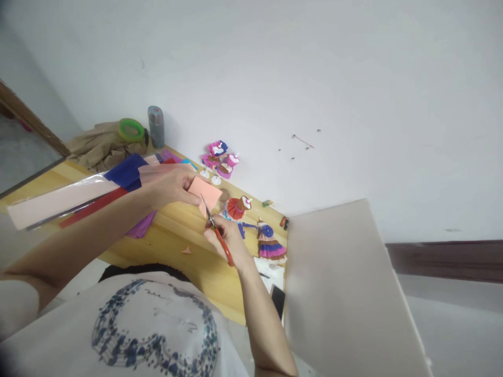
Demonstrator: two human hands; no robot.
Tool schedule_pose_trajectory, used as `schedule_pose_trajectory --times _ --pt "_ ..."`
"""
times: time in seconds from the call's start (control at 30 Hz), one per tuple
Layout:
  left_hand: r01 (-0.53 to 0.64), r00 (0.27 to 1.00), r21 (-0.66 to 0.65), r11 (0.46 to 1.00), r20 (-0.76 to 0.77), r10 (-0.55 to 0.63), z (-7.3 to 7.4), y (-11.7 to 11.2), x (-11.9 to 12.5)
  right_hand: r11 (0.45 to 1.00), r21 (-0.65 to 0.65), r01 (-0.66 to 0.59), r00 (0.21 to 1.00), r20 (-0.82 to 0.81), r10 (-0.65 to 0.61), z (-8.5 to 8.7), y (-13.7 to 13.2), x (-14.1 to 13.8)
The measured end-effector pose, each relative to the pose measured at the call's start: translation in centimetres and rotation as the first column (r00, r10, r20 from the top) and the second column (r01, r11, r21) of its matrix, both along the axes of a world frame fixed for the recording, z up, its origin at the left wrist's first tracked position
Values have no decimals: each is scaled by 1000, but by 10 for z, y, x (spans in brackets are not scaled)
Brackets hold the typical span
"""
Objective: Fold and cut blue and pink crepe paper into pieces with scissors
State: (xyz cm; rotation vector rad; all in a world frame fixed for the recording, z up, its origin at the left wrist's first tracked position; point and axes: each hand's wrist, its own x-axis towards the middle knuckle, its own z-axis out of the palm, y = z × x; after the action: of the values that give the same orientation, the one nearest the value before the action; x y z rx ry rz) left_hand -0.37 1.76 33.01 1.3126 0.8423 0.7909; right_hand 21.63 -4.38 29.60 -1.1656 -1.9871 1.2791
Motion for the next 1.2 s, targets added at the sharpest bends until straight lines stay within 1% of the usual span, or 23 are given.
schedule_pose_trajectory --times 0.17,0.37,0.47,0.7,1.03,1.2 --pt "-9 999 -24 1000 -37 8 2 0 -1 1000 12 15 1000 -12 -15 -3 1 0" --pt "32 999 -33 999 -30 -33 1 2 -2 999 41 4 1000 -10 -4 -5 2 0" --pt "15 999 -28 999 -46 -16 1 2 -2 999 50 0 1000 -8 0 -5 2 1" --pt "36 999 -24 999 -13 -37 0 2 -2 999 50 -16 1000 -19 17 -6 3 3" --pt "65 998 -27 998 -20 -65 4 1 -4 999 51 -13 1000 18 12 -5 2 3" --pt "69 997 -15 997 -31 -70 3 2 -4 999 47 -7 999 42 6 -2 3 2"
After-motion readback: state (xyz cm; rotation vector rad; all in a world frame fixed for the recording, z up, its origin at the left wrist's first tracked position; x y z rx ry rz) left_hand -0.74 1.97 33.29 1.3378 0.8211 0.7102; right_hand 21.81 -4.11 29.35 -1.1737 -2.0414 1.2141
